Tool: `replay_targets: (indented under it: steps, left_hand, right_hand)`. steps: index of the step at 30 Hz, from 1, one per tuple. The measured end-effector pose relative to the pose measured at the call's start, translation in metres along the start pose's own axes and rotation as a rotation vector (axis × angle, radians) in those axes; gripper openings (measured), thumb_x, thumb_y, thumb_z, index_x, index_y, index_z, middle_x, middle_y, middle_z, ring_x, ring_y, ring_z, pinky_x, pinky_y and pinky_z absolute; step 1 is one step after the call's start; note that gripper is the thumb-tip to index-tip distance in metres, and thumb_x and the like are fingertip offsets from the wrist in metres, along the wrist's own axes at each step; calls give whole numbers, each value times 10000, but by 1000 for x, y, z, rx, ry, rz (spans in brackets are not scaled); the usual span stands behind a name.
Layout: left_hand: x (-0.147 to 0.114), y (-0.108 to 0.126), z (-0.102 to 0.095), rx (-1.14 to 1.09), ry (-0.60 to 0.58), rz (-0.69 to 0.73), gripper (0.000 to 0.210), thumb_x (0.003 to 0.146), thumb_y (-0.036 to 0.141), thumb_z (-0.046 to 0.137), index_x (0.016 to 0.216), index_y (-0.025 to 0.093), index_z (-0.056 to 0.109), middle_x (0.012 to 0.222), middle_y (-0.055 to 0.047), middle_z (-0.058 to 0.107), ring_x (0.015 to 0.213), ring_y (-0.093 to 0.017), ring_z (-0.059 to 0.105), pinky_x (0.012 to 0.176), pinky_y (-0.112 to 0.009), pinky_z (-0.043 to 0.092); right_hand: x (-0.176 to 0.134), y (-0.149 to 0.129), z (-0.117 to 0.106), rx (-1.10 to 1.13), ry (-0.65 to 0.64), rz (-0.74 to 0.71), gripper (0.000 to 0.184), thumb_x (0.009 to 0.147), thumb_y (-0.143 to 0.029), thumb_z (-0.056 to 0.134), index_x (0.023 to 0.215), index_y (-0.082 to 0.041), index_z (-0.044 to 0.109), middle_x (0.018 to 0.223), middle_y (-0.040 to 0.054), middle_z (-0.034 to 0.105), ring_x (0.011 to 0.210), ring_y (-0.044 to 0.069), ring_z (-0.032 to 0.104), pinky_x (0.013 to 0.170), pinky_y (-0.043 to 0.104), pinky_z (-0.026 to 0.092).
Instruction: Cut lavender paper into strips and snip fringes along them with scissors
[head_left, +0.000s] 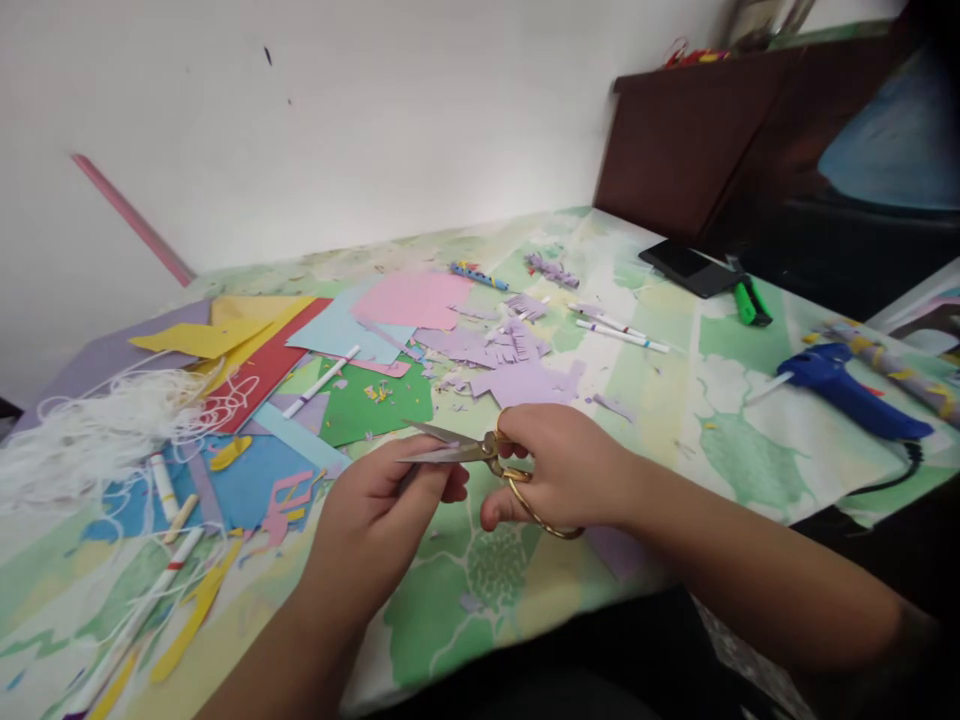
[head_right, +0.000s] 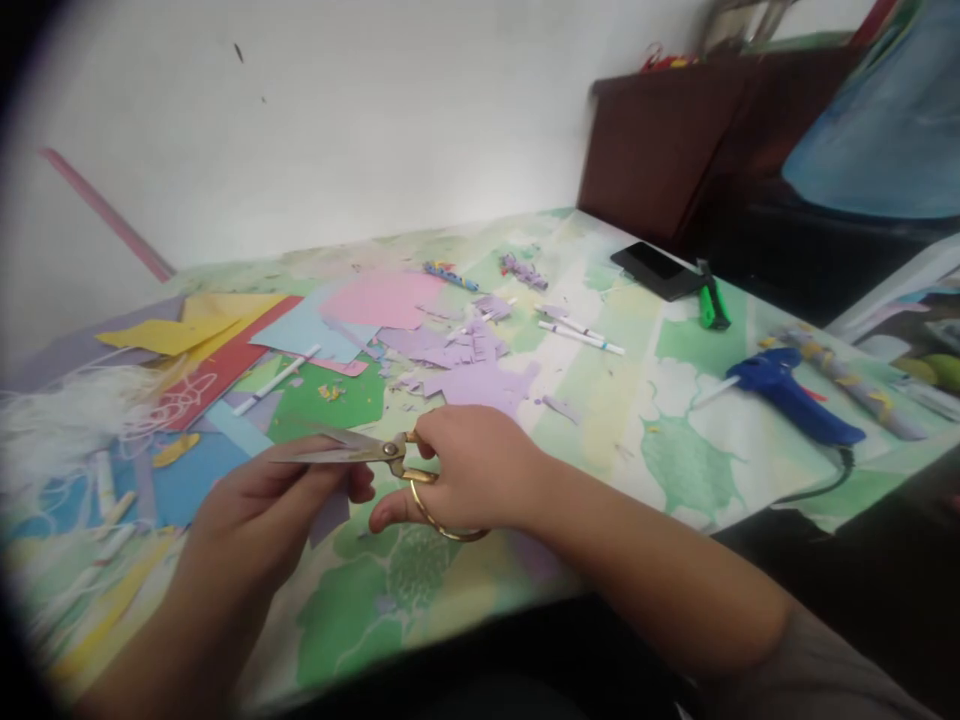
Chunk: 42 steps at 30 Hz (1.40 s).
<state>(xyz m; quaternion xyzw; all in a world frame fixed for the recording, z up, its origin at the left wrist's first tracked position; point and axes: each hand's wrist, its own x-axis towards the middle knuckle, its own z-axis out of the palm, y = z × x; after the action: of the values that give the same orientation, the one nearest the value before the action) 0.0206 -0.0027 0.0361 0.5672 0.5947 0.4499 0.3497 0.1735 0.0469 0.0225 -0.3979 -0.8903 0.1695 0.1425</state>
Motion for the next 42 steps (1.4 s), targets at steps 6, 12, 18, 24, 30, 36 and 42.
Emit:
replay_targets:
  steps: [6,12,18,24,30,36,42]
  left_hand:
    - [1,-1,-5,109,-56,48,126,613,189,498,622,208,622,679,-6,615,689,-169,544,639,-247,415]
    - [0,-3,-11,217,-82,83,157,613,158,479,604,227,619,692,13,623,678,-162,552,596,-230,417]
    - [-1,-2,-12,229,-59,58,140,605,178,498,577,230,624,616,20,611,566,-143,527,535,-225,413]
    - [-1,-2,-13,169,-87,15,135,610,200,506,539,213,621,545,10,597,545,-148,532,473,-215,404]
    - [-2,-5,-12,148,-76,-8,118,610,216,527,545,202,624,530,2,605,521,-147,545,464,-215,417]
    - [-3,-4,-15,146,-100,-28,113,594,211,542,517,215,624,510,2,602,501,-141,539,427,-201,400]
    - [-2,-3,-14,145,-96,-62,100,582,202,553,511,215,622,498,4,607,488,-140,545,407,-195,398]
  right_hand:
    - [-2,4,3,5,11,-73,578,524,-696,355,700,-161,486,643,19,496,593,132,427,511,231,270]
    - [-2,3,7,-33,29,-97,560,530,-681,378,707,-160,482,644,20,492,589,131,420,503,229,269]
    - [0,3,9,-56,31,-94,554,511,-683,393,701,-170,476,639,9,488,582,125,423,487,222,263]
    - [0,2,9,-76,14,-102,542,517,-679,394,677,-167,474,615,6,480,555,116,416,475,217,247]
    - [0,2,8,-100,15,-102,531,530,-679,378,631,-165,466,595,9,479,545,121,424,470,218,242]
    - [-1,3,8,-118,28,-105,537,530,-689,360,614,-169,464,573,6,466,531,121,419,466,225,233]
    - [1,7,8,-158,35,-128,544,533,-694,345,613,-169,464,554,-2,456,525,121,418,467,224,212]
